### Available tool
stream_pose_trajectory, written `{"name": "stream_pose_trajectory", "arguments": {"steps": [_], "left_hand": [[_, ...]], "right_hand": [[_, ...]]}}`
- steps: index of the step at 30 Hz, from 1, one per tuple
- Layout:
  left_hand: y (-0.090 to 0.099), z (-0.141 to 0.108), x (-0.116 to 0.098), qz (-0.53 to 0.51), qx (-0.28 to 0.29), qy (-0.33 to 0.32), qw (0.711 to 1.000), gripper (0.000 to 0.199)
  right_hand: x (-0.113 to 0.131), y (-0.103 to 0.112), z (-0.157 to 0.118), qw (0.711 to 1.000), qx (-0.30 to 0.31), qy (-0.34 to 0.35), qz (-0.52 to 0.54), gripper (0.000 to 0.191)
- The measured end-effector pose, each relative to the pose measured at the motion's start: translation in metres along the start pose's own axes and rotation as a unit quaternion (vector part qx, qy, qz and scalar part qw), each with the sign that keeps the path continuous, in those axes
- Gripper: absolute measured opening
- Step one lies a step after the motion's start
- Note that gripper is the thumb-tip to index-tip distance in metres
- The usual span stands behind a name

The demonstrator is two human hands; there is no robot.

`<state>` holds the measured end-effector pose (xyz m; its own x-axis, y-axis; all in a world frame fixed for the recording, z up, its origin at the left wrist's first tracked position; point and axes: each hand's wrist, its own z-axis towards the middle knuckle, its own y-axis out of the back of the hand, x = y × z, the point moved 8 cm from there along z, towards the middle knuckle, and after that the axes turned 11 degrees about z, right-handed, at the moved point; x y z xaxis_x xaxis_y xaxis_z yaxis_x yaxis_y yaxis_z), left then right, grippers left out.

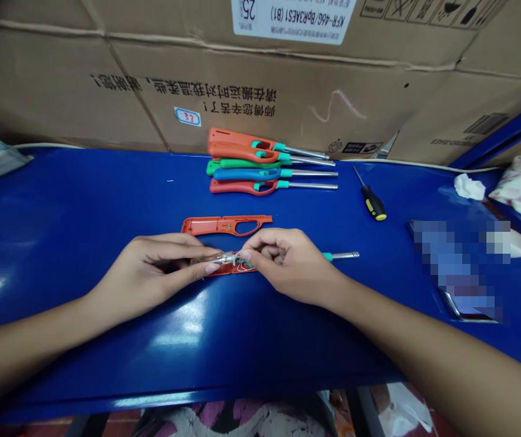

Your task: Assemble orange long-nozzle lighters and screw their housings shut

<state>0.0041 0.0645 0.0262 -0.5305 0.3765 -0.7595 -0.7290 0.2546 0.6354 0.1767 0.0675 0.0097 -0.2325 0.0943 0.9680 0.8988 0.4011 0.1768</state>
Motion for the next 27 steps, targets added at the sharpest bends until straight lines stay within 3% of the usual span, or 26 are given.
{"name": "stream_pose_trajectory", "arguments": {"steps": [9, 19, 27], "left_hand": [[0.0012, -0.0009, -0.0010, -0.008, -0.022, 0.014, 1.000, 0.016], [-0.0014, -0.0015, 0.0002, -0.009, -0.011, -0.002, 1.000, 0.018], [0.0006, 0.0001, -0.0012, -0.010, -0.018, 0.009, 1.000, 0.016]], "right_hand": [[-0.0017, -0.0004, 0.0002, 1.000, -0.008, -0.009, 0.009, 0.021], [0.0001, -0.0012, -0.0013, 1.000, -0.015, -0.012, -0.010, 0.021], [-0.0005, -0.0024, -0.0004, 0.998, -0.001, -0.026, 0.051, 0.019]]}}
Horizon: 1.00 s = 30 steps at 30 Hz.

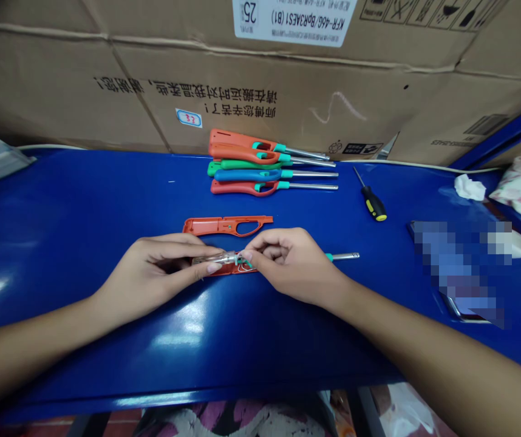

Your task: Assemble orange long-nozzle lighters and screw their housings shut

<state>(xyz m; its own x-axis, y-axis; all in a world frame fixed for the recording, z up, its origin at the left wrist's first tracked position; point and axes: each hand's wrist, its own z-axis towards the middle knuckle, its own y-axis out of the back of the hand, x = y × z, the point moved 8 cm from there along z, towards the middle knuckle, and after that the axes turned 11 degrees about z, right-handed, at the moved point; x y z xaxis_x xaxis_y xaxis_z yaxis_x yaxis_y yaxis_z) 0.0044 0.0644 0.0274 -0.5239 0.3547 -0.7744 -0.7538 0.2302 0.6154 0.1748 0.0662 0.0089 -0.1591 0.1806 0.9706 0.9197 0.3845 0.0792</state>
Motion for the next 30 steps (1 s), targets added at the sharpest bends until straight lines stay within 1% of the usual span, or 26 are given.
{"name": "stream_pose_trajectory", "arguments": {"steps": [4, 12, 20, 24, 30], "left_hand": [[0.0008, 0.0002, -0.0007, -0.007, -0.005, -0.001, 1.000, 0.015], [0.0005, -0.0001, 0.0007, -0.011, -0.005, 0.009, 1.000, 0.015], [0.0005, -0.0013, 0.0013, -0.006, -0.009, 0.008, 1.000, 0.015], [0.0004, -0.0018, 0.0013, -0.008, -0.014, 0.014, 1.000, 0.015], [-0.0006, -0.0021, -0.0005, -0.007, -0.010, -0.004, 1.000, 0.015]], "right_hand": [[-0.0006, 0.0005, -0.0006, 1.000, -0.007, -0.017, 0.017, 0.019], [0.0031, 0.0008, -0.0017, 1.000, -0.006, -0.002, 0.022, 0.020], [-0.0021, 0.0005, -0.0009, 0.999, 0.001, -0.015, 0.028, 0.023], [0.0002, 0.0000, -0.0011, 1.000, -0.002, -0.002, 0.013, 0.022], [0.0038, -0.0007, -0.0010, 1.000, -0.004, 0.019, -0.014, 0.021]]}}
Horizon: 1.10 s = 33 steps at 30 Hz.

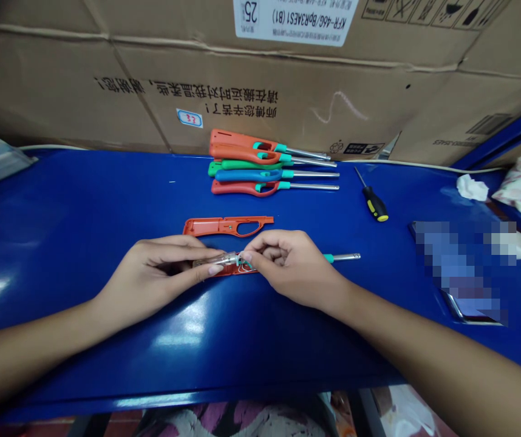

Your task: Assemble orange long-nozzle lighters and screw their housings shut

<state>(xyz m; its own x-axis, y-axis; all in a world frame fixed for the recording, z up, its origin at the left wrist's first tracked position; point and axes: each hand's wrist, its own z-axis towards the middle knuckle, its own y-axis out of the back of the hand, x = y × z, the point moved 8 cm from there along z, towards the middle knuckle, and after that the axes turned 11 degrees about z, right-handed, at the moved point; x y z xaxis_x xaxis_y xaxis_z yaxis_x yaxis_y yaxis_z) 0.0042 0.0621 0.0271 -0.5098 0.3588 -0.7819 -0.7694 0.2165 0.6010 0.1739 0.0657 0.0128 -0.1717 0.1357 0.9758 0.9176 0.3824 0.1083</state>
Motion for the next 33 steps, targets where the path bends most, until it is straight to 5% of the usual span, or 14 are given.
{"name": "stream_pose_trajectory", "arguments": {"steps": [9, 16, 33], "left_hand": [[0.008, -0.001, -0.008, 0.059, 0.004, -0.051, 0.997, 0.017], [0.007, -0.004, -0.024, 0.149, 0.058, -0.164, 0.973, 0.020], [0.012, -0.004, -0.020, 0.225, 0.083, -0.143, 0.960, 0.016]], "right_hand": [[0.010, 0.003, -0.002, 0.994, 0.005, 0.070, -0.083, 0.019], [0.032, -0.005, -0.015, 0.916, 0.020, 0.276, -0.292, 0.015], [0.019, -0.022, -0.020, 0.828, 0.123, 0.304, -0.455, 0.035]]}}
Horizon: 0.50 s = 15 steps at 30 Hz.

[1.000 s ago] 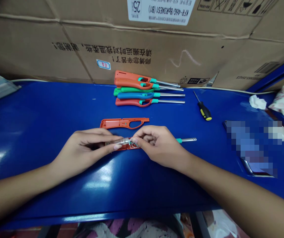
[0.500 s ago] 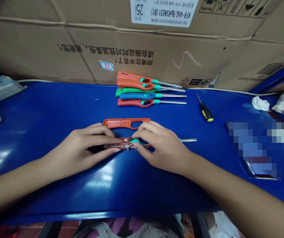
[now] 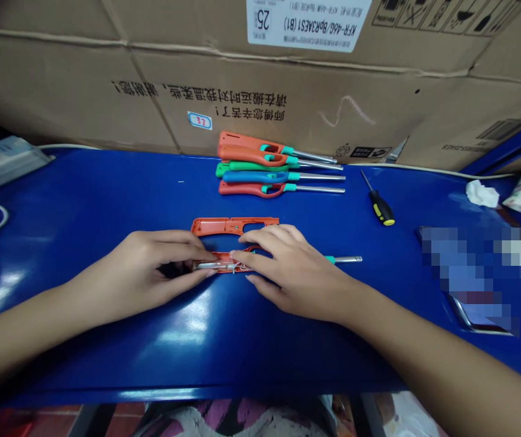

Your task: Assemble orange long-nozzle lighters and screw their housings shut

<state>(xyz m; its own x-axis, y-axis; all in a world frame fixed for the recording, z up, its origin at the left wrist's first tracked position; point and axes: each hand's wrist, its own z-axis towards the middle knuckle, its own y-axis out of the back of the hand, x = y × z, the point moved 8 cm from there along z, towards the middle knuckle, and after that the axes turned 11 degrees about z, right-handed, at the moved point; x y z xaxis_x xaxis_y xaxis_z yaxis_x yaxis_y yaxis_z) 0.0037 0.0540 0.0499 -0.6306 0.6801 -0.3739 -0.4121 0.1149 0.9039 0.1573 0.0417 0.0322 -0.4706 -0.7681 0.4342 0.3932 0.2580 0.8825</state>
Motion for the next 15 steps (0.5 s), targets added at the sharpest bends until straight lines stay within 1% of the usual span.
{"name": "stream_pose_trajectory", "arguments": {"steps": [5, 10, 15], "left_hand": [[-0.0025, 0.0006, 0.0019, -0.005, 0.023, 0.000, 1.000, 0.016], [-0.0047, 0.0005, 0.0013, -0.022, 0.021, -0.006, 1.000, 0.017], [-0.0084, -0.0029, -0.0013, 0.014, 0.035, -0.012, 0.999, 0.022]], "right_hand": [[-0.0018, -0.0025, 0.0008, 1.000, 0.008, 0.001, -0.008, 0.033], [-0.0043, -0.0035, 0.0018, 1.000, -0.004, -0.011, 0.017, 0.030], [-0.0042, -0.0030, 0.0032, 1.000, -0.009, -0.016, 0.017, 0.030]]}}
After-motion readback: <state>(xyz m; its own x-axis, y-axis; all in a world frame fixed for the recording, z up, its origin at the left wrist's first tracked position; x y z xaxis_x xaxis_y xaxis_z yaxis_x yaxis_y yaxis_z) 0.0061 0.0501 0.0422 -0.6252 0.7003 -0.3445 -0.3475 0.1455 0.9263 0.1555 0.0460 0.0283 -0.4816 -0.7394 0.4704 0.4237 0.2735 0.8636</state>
